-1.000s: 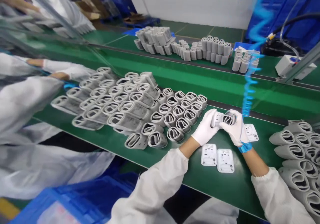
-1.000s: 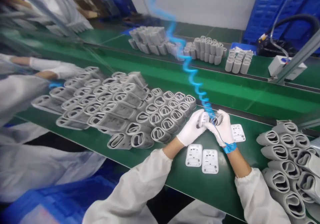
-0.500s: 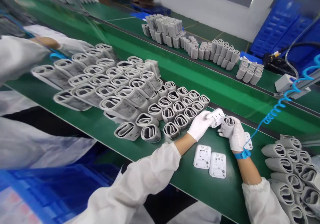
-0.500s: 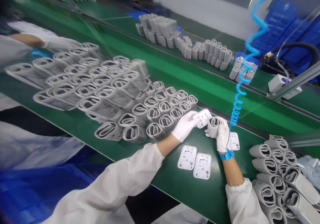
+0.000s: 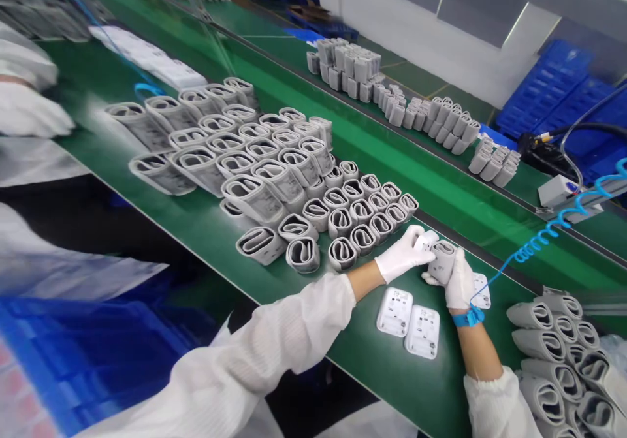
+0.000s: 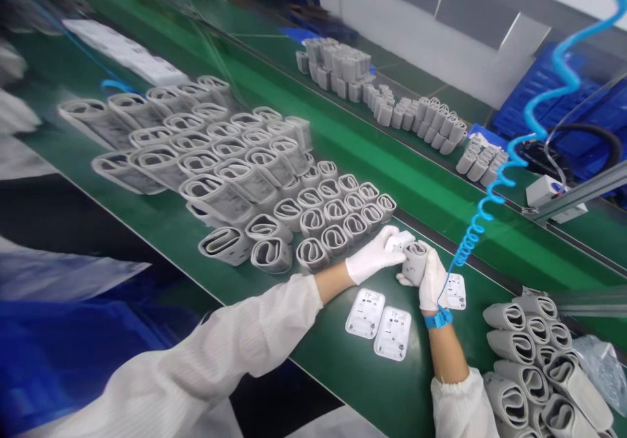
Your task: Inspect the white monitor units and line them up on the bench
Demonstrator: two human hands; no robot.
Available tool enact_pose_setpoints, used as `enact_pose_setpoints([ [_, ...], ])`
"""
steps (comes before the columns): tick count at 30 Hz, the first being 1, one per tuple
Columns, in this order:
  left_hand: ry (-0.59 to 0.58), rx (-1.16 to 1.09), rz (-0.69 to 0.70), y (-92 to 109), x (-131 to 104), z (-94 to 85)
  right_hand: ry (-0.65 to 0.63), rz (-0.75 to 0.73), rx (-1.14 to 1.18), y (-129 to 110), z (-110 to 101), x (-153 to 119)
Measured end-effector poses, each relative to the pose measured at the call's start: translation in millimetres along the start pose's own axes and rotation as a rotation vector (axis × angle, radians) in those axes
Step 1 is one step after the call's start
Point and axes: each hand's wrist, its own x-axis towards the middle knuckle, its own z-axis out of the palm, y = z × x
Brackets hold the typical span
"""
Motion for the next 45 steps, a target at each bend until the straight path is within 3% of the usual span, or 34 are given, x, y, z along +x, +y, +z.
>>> enact_pose_setpoints([
  [4,-0.138,-0.146,0.050,4.4,-2.2,-0.4,0.019,-0.019,-0.027,0.1,9.3,-2.2],
  [7,-0.185,-0.131,0.080,8.5,-4.1,0.6,0.025,-0.042,-0.035,-2.6,14.6,-4.8],
  [12,-0.120,-0.011,0.095,8.7,-3.4,1.3,0.001,-0.072,-0.018,-12.0,15.9,-8.8],
  [18,0.041,-0.226,-0.028,-3.1,4.4,-2.3,0.008,-0.013,0.100,-13.5,19.1,-5.6],
  [25,0.061,-0.215,-0.011,0.7,0.5,-5.3,-0.068,0.084,0.287,-15.3,13.8,-2.9],
  [36,0.048,-0.024,0.064,5.6,-6.9,-6.9,-0.169,0.081,0.229,-19.7,16.9,-3.7],
  [45,0.033,0.174,0.144,4.3,-11.8,-7.7,-0.113,0.055,0.195,-25.1,17.4,-5.1],
])
